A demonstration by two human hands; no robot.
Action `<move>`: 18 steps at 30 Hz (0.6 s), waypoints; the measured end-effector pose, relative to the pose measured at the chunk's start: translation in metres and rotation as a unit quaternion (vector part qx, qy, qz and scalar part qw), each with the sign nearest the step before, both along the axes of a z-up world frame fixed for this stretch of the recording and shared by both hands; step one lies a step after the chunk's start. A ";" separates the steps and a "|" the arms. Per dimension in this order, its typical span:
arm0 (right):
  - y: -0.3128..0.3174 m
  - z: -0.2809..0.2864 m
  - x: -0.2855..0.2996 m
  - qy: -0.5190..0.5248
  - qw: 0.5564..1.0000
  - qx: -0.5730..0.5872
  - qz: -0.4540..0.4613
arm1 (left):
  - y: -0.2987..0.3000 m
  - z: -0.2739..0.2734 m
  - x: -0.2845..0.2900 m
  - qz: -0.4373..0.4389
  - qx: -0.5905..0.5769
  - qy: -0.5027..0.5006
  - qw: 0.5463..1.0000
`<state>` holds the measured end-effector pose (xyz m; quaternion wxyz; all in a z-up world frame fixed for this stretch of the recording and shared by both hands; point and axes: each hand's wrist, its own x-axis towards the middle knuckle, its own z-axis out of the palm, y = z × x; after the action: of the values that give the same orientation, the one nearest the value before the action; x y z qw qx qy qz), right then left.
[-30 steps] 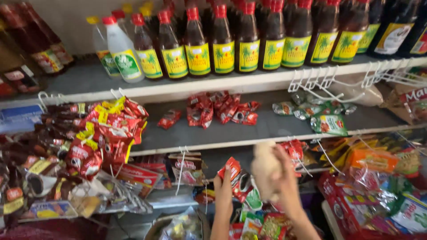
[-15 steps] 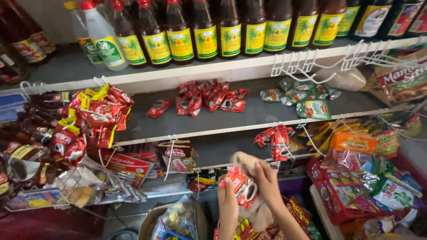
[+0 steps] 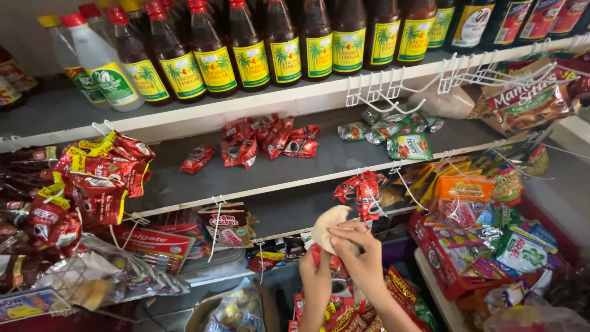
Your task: Wiping individual condiment sachets with a cloth and arranging them on a grocery store shelf.
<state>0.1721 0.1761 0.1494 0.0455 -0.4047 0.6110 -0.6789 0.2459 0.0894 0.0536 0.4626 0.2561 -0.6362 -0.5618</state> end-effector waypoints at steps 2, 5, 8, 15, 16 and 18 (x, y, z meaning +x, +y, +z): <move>-0.006 0.000 0.006 -0.018 1.000 -0.018 0.010 | -0.010 0.006 0.003 0.010 0.038 0.012 0.999; -0.001 -0.018 0.016 -0.061 0.998 -0.026 0.023 | -0.020 0.030 0.014 0.029 0.138 0.046 0.989; 0.005 -0.054 0.025 -0.057 0.998 -0.015 0.027 | -0.030 0.049 0.027 0.049 0.208 0.095 0.972; -0.002 -0.039 0.016 0.037 0.996 0.007 -0.083 | -0.013 0.008 0.014 0.016 0.063 0.011 0.998; -0.004 -0.031 0.018 0.037 0.996 0.008 -0.084 | -0.014 0.002 0.012 0.015 0.063 0.011 0.998; -0.011 -0.013 0.020 0.064 0.991 -0.049 -0.107 | -0.019 -0.005 0.005 0.044 0.001 -0.035 0.998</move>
<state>0.1922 0.1652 0.1366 -0.0869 -0.3813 0.6188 -0.6813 0.2512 0.0703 0.0482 0.4642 0.3033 -0.6396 -0.5324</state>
